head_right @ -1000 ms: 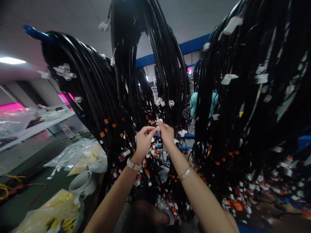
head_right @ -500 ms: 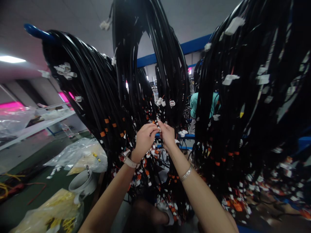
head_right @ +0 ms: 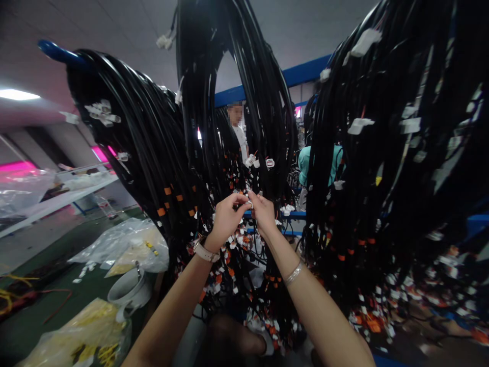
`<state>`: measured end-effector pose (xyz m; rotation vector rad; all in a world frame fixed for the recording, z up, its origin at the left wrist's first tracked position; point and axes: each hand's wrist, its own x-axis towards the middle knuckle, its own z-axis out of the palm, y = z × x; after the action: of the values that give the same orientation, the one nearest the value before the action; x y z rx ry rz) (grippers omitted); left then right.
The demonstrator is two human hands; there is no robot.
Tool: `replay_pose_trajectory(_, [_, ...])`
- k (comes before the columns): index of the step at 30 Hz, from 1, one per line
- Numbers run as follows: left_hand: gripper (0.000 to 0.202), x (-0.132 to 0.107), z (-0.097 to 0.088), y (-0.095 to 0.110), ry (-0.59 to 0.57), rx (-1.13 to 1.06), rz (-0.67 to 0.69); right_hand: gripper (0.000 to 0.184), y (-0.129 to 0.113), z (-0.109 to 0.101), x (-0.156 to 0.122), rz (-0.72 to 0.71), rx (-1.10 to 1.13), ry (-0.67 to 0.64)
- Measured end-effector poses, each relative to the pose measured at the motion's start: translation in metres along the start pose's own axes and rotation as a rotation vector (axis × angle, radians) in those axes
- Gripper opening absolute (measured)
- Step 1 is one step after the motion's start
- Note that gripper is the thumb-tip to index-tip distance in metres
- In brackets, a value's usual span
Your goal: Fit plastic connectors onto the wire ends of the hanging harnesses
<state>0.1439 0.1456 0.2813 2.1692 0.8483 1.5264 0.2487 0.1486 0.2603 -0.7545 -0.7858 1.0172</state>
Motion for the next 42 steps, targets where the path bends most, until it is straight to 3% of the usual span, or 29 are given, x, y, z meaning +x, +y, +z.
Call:
replay_pose_trajectory(7, [0.018,0.007,0.003,-0.006,-0.079,-0.448,-0.28,0.046,0.002,-0.004,0.0,-0.007,-0.074,-0.027])
replay_pose_trajectory(14, [0.036,0.006,0.012,-0.008,-0.16,-0.628,-0.348,0.05,0.001,-0.006,0.0,-0.028,-0.113,-0.02])
replay_pose_trajectory(31, [0.035,0.002,0.017,-0.02,-0.151,-0.339,-0.177,0.049,0.009,-0.011,0.004,-0.029,-0.135,-0.009])
replay_pose_trajectory(42, [0.032,-0.002,0.018,-0.015,-0.088,-0.208,-0.128,0.05,0.014,-0.015,0.007,-0.063,-0.173,-0.028])
